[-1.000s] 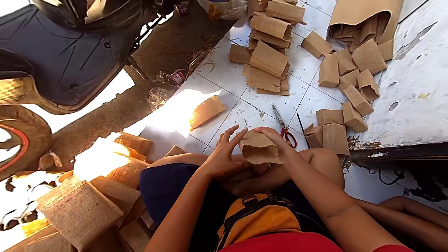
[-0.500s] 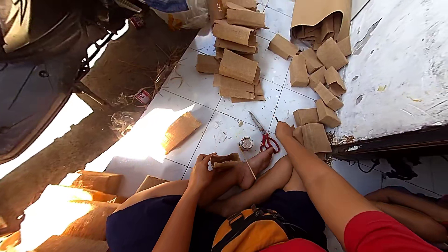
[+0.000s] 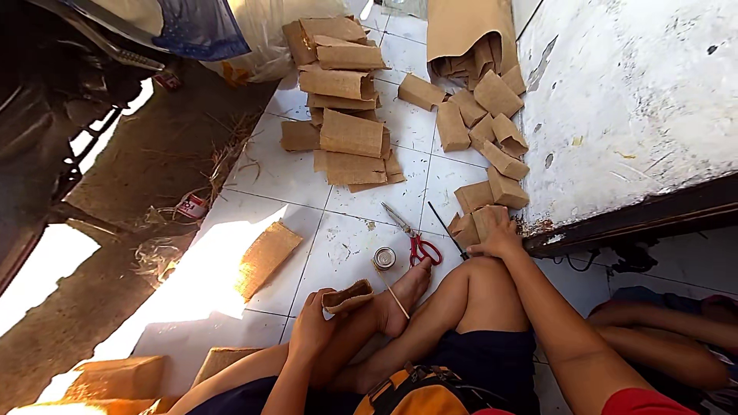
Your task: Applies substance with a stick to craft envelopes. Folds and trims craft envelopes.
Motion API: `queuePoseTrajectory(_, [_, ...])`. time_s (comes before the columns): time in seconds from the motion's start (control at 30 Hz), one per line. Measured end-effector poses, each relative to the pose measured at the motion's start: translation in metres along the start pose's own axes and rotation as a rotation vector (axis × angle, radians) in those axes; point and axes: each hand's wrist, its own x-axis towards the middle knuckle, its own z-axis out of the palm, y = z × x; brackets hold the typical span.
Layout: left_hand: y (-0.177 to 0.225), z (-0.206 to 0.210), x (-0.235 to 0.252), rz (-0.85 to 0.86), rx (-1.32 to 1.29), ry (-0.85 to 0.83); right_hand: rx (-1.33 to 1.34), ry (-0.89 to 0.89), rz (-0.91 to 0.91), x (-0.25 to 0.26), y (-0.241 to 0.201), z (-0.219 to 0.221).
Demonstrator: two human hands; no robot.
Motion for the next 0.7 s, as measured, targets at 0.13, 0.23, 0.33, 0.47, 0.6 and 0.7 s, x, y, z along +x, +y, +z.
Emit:
queuePoseTrajectory(0.13, [-0.005, 0.004, -0.002, 0.032, -0.012, 0.024, 0.037, 0.025, 0.028, 0.013, 0.022, 0.018])
queuePoseTrajectory(0.23, [-0.006, 0.005, -0.001, 0.035, -0.019, 0.058, 0.082, 0.075, 0.01, 0.001, 0.011, -0.014])
queuePoseTrajectory(0.33, [-0.008, 0.006, 0.001, 0.023, -0.025, 0.069, 0.19, 0.111, -0.046, -0.002, -0.005, -0.07])
queuePoseTrajectory(0.47, [-0.006, 0.005, 0.0, 0.046, -0.043, 0.073, 0.396, 0.297, -0.18, 0.043, -0.021, -0.139])
queuePoseTrajectory(0.6, [-0.011, 0.007, -0.001, 0.07, -0.037, 0.096, 0.237, 0.41, -0.257, 0.058, -0.041, -0.172])
queuePoseTrajectory(0.7, [-0.012, 0.009, -0.001, 0.068, -0.023, 0.094, 0.076, 0.012, -0.3, 0.066, -0.032, -0.119])
